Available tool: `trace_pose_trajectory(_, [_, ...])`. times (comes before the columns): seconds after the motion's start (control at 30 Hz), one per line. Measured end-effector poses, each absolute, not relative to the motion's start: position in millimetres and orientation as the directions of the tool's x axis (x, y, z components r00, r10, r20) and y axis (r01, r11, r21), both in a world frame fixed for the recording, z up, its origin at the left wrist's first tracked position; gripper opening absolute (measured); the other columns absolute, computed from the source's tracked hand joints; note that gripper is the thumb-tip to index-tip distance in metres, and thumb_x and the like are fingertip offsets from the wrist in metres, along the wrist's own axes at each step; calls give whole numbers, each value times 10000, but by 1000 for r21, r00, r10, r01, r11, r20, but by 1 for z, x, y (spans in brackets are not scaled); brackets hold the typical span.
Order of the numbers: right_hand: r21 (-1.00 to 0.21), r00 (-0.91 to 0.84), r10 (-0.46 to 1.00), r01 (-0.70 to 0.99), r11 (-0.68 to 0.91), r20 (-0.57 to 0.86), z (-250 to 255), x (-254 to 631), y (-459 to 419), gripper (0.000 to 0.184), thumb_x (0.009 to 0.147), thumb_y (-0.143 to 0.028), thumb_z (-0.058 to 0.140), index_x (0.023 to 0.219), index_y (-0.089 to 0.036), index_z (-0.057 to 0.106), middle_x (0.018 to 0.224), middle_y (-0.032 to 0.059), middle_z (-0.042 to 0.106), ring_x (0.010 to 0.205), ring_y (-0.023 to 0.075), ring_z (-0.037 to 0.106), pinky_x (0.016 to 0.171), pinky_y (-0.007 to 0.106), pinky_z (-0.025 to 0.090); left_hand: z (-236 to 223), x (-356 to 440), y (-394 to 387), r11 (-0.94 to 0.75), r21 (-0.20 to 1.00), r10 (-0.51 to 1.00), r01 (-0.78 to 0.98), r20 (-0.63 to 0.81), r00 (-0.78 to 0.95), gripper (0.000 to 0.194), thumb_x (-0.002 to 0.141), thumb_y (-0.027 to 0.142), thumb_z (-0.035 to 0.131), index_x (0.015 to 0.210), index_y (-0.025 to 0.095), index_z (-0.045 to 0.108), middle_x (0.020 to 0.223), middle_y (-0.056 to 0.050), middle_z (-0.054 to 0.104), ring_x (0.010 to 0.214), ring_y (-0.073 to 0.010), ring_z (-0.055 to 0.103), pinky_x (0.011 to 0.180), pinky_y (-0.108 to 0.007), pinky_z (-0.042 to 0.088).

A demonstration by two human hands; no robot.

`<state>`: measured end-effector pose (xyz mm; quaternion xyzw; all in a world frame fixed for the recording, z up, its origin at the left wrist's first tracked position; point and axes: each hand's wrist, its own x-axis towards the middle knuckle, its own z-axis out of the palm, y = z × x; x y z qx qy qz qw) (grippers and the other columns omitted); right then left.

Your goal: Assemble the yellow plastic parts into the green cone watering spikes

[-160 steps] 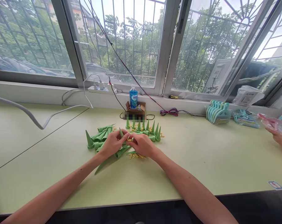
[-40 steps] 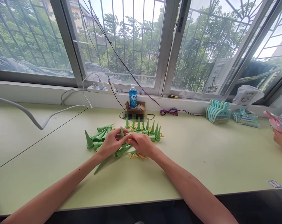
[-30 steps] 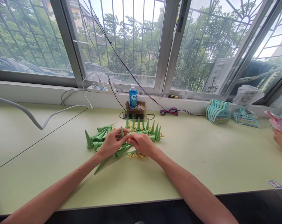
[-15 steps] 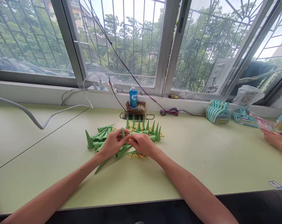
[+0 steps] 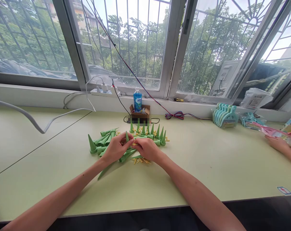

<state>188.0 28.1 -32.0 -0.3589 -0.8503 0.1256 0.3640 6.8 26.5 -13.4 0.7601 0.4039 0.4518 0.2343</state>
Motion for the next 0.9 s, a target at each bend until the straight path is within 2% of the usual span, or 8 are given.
trace_pose_trajectory(0.27, [-492,-479,705,506,709,523,-31,189,27,209,934,-292,559,761,-174,571,609,-37,486,554,97,374,567,210,316,-10,8,24,-551,726,835,412,488,255,135,842,315,577,805,185,587,600,42,502,537,-97,388,522,-217,342])
trace_pose_trajectory(0.67, [-478,-499,693,502,721,520,-29,189,27,248,957,-307,518,743,-186,553,620,-27,498,553,103,379,560,214,315,-12,7,26,-555,726,832,406,486,268,157,851,343,578,829,188,580,667,19,565,553,-106,446,532,-224,363])
trace_pose_trajectory(0.9, [-445,-526,679,514,733,512,-27,190,25,305,979,-328,449,719,-195,534,622,-14,498,548,112,365,560,221,308,-11,7,25,-573,715,820,400,498,282,115,846,299,574,834,186,587,688,21,572,538,-93,418,519,-216,354])
